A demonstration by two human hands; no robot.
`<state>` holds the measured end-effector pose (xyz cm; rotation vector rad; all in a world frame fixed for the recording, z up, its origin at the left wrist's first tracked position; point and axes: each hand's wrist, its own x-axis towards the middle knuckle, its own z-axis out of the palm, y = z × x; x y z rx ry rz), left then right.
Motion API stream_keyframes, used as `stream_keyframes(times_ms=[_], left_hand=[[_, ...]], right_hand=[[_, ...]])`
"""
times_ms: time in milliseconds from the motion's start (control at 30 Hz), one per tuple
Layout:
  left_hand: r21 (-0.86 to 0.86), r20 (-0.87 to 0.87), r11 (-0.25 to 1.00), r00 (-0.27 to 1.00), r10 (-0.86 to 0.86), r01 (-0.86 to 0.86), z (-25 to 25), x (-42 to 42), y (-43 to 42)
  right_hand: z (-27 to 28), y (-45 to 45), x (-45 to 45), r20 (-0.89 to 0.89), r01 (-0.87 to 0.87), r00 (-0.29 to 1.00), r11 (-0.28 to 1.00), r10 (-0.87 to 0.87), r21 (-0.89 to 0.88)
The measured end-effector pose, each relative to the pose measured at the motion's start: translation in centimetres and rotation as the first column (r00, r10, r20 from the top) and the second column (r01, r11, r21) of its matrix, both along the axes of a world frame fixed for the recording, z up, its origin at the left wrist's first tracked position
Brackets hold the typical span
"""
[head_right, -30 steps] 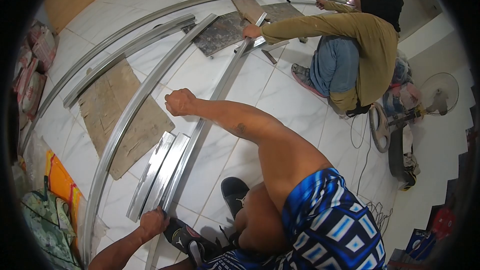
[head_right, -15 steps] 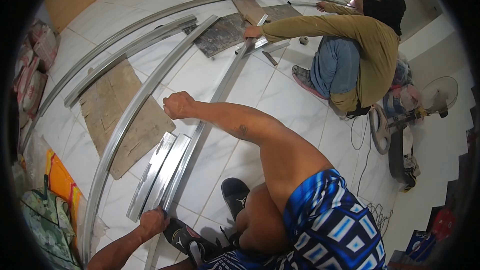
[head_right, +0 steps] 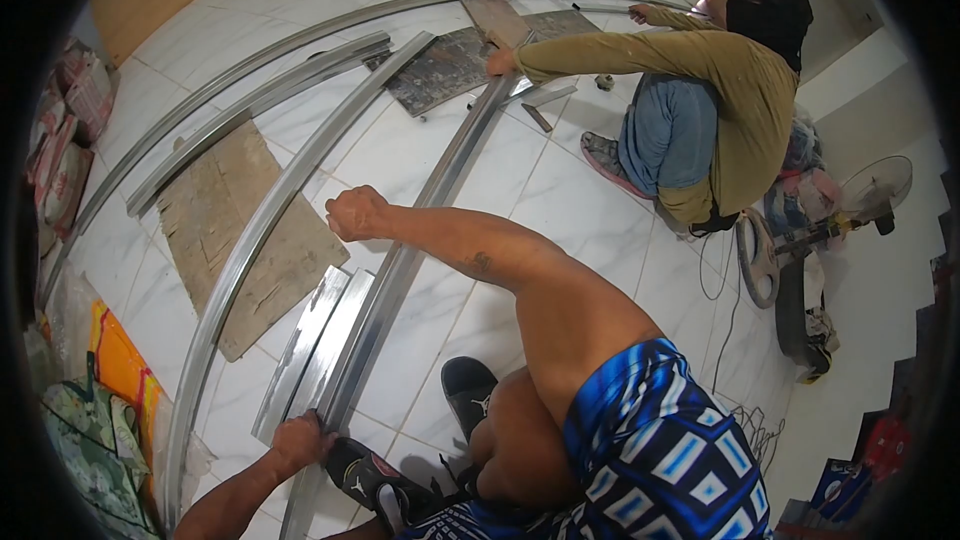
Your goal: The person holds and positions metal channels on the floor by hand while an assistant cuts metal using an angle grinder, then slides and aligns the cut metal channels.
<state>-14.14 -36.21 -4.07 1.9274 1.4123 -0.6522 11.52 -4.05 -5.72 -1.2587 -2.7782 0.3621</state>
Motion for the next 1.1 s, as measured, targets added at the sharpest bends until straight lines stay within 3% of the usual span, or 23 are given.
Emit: stream_keyframes(times_ms=[433, 633, 733, 867, 900, 1000, 1100], left_hand=[[-0.061, -0.108, 0.992, 0.987, -0.116, 0.110, 1.4, 1.7, 1.0], [-0.151, -0.092, 0.986, 0.992, -0.083, 0.068, 2.5, 2.8, 1.4], [-0.066, -0.101, 0.998, 0.994, -0.031, 0.024, 1.3, 2.5, 0.4], [-0.045, -0.055, 0.998, 0.997, -0.045, 0.043, 1.3, 2.3, 0.6], [-0.034, -0.051, 0.998, 0.998, -0.045, 0.043, 1.4, 2.3, 0.5], [-0.017, -0.044, 0.999, 0.998, -0.040, 0.039, 1.4, 2.3, 0.5], [0.012, -0.044, 1.000, 0.999, -0.006, 0.006, 1.3, 2.2, 0.3]], right_hand=[[-0.5, 0.5, 0.4, -0.018, 0.038, 0.999, 0.999, -0.038, -0.008], [-0.5, 0.1, 0.1, -0.025, 0.022, 0.999, 1.000, -0.022, -0.022], [-0.2, -0.7, -0.2, -0.039, -0.019, 0.999, 0.999, 0.017, -0.043], [0.5, -3.0, -0.2, -0.048, -0.210, 0.978, 0.968, 0.205, -0.136], [1.7, -4.2, -0.1, 0.031, -0.243, 0.968, 0.961, 0.249, -0.129], [2.6, -6.2, 0.8, -0.041, -0.348, 0.936, 0.907, 0.349, -0.238], [1.9, -7.0, 2.6, -0.051, -0.462, 0.887, 0.877, 0.459, -0.130]])
